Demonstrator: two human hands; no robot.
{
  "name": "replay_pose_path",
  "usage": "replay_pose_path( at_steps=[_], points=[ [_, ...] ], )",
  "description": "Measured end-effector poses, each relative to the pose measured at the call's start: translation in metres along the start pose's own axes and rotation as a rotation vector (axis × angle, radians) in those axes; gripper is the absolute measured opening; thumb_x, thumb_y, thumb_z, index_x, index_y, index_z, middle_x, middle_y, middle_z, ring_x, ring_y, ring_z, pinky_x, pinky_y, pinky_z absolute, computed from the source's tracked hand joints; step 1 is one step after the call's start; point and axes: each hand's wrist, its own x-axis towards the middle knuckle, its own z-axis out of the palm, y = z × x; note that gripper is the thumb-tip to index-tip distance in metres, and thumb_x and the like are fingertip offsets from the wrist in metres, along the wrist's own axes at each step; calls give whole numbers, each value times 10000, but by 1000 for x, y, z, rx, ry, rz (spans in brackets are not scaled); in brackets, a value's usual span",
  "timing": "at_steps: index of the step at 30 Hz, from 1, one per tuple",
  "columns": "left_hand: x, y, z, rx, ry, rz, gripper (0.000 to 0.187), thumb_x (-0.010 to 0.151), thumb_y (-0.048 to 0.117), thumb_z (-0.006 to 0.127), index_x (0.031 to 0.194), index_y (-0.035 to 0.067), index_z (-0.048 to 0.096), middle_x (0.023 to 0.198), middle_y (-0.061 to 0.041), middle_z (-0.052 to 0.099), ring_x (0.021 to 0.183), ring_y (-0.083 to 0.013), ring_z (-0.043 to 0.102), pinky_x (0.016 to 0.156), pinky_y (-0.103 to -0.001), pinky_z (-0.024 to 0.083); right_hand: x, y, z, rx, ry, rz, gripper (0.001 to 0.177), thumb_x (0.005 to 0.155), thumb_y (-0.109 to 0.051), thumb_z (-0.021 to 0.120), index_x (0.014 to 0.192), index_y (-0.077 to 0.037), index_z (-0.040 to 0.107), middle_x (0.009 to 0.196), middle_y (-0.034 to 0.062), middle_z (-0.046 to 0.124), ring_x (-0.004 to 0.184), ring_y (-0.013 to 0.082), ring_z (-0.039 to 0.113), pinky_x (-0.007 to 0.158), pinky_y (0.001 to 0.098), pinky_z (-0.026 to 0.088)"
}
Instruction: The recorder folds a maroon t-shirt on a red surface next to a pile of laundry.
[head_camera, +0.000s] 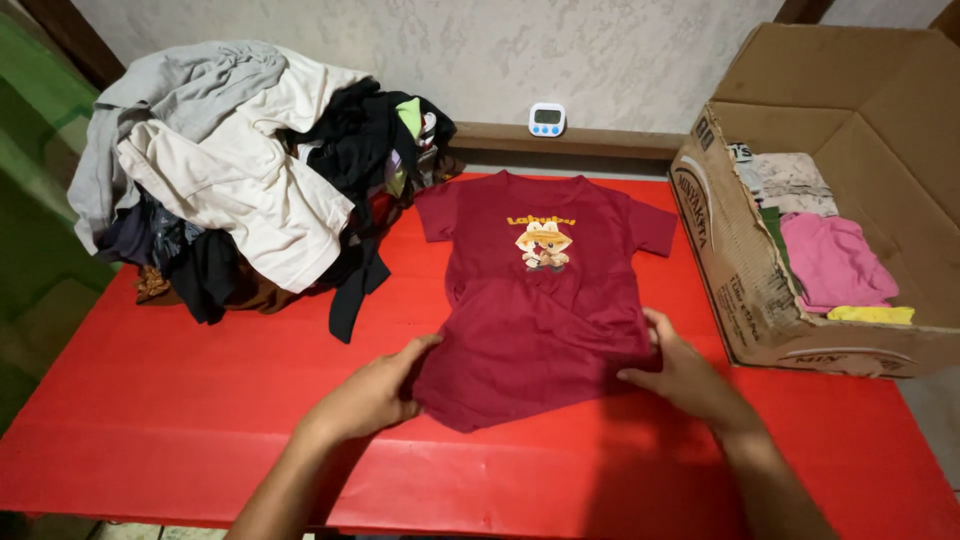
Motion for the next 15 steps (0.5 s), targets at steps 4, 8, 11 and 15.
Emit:
replay_pose_path(
  at_steps=[4,8,11,15],
  points=[
    [-7,36,5,101,97,-320,605,925,99,756,1487,160,541,972,-264,701,910,-327,702,816,-370,562,-9,33,15,306,35,-113,710,879,-135,766,1472,-60,382,1110,139,662,1042,175,635,955,315,511],
    [4,-12,29,-256,477,239,250,893,33,714,1142,31,690,994,-80,732,906,-142,726,743,-280,586,-26,7,14,528,170,95,647,974,-125,643,1539,-78,331,1361,124,610,1246,155,562,1057,296,414],
    [6,-18,36,-282,519,261,182,922,38,684,1102,22,711,986,-67,734,913,-117,734,767,-266,589,-38,-9,14,493,64,285,783,904,-181,692,1591,-162,317,1404,161,584,1285,225,534,1083,372,394],
    [9,-29,49,-335,524,84,167,947,70,625,1099,23,676,894,-47,750,854,-89,707,759,-244,558,-58,-42,12,53,-184,286,1182,685,-243,926,1630,-263,217,1616,110,309,1525,217,234,1217,403,227]
  ],
)
